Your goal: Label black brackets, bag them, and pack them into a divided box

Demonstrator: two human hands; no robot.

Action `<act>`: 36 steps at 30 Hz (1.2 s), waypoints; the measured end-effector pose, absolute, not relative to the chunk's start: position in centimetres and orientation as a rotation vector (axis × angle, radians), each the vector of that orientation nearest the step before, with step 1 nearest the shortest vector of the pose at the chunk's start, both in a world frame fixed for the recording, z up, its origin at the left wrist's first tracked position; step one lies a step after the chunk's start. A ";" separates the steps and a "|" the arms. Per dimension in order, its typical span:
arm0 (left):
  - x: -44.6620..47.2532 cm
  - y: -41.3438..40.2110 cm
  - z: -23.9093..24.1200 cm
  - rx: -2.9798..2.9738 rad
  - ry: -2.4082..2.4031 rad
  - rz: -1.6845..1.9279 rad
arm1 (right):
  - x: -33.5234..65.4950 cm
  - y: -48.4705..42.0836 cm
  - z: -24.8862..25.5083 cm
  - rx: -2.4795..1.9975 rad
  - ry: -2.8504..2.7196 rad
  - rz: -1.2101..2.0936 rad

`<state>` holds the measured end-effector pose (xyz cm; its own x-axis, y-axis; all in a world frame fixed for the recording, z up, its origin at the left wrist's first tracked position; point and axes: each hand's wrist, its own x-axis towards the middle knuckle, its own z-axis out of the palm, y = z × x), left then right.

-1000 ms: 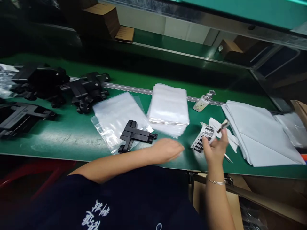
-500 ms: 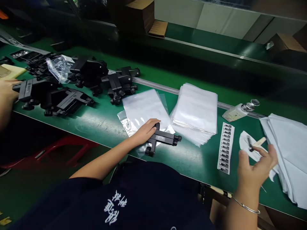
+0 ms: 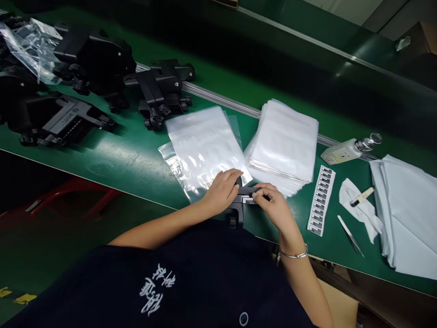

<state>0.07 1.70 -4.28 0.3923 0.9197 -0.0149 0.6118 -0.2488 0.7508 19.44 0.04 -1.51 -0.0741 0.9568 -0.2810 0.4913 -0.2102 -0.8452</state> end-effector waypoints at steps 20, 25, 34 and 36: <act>0.1 1.6 -4.4 1.977 1.289 0.588 | 19.0 0.2 -1.2 -1.759 -1.567 1.215; 0.2 1.7 -4.4 1.981 1.285 0.587 | 18.9 0.2 -1.0 -1.766 -1.611 1.172; -2.0 1.5 -4.2 2.433 0.837 0.778 | 18.4 0.0 -1.1 -1.776 -1.725 1.026; -2.7 1.7 -4.0 2.549 0.683 0.736 | 19.2 0.0 -1.0 -1.749 -1.748 1.062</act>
<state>-2.68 1.69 -4.02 0.7420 0.5505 0.3826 0.3405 -0.8011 0.4924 19.23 -0.02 -0.99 -0.0981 0.9739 -0.2045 0.6304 -0.0982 -0.7700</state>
